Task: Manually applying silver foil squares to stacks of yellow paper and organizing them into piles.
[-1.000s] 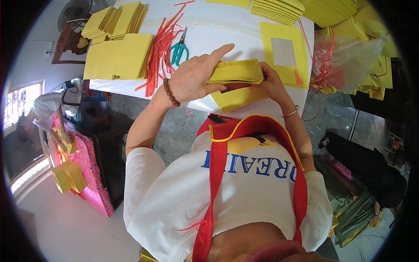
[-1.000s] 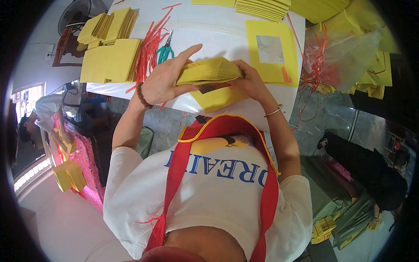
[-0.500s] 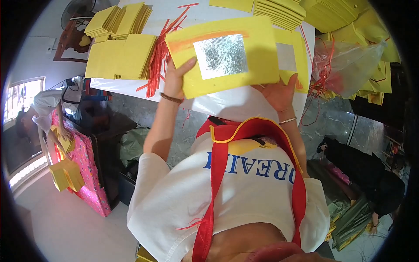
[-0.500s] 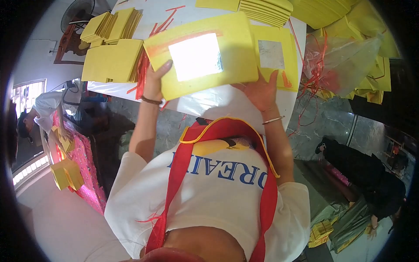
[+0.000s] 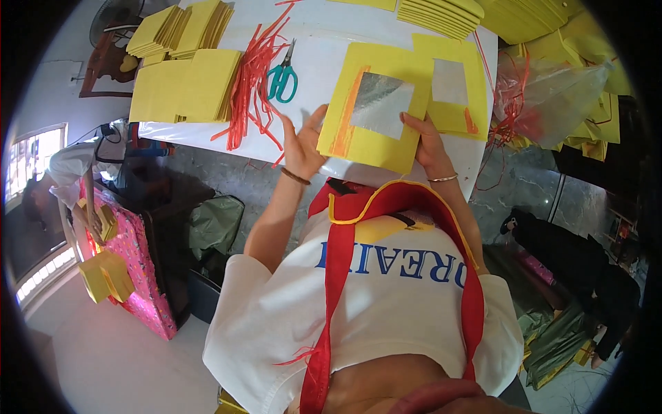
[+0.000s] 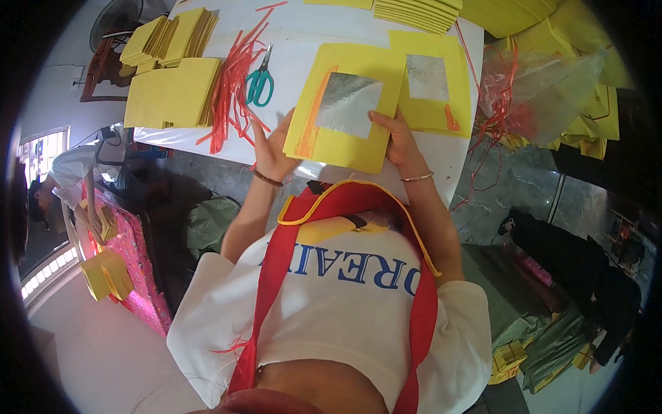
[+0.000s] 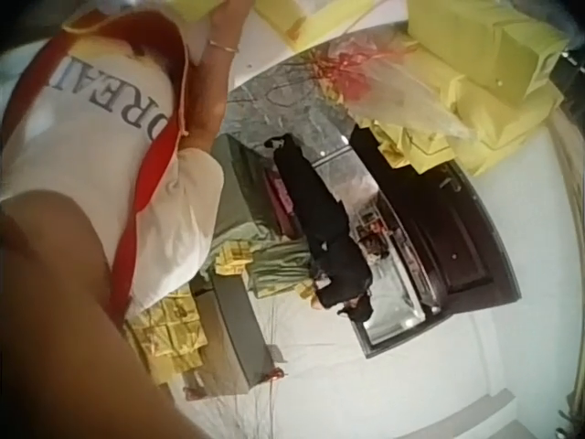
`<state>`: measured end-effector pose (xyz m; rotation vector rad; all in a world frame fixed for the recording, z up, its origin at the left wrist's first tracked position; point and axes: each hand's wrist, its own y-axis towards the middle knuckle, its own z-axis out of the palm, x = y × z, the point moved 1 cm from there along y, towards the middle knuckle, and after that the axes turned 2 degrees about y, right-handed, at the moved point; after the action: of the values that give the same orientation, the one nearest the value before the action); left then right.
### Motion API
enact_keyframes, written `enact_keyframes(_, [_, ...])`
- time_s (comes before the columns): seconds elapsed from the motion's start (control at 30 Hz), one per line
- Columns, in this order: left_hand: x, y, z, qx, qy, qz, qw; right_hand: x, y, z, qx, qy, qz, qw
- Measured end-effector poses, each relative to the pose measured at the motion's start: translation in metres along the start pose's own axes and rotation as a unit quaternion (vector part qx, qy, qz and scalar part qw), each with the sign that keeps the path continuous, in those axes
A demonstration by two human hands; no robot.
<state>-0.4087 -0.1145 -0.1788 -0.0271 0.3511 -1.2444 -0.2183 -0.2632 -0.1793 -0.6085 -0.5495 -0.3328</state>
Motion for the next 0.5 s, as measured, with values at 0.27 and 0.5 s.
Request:
enact_keyframes(0.27, [-0.066, 0.029, 0.074, 0.052, 0.58, 0.046, 0.811, 0.01, 0.016, -0.014, 0.104, 0.009, -0.098, 0.99])
enact_keyframes(0.5, [-0.06, 0.035, 0.132, 0.177, 0.895, 0.11, 0.394, 0.069, 0.011, 0.007, 0.085, -0.416, -0.284, 0.859])
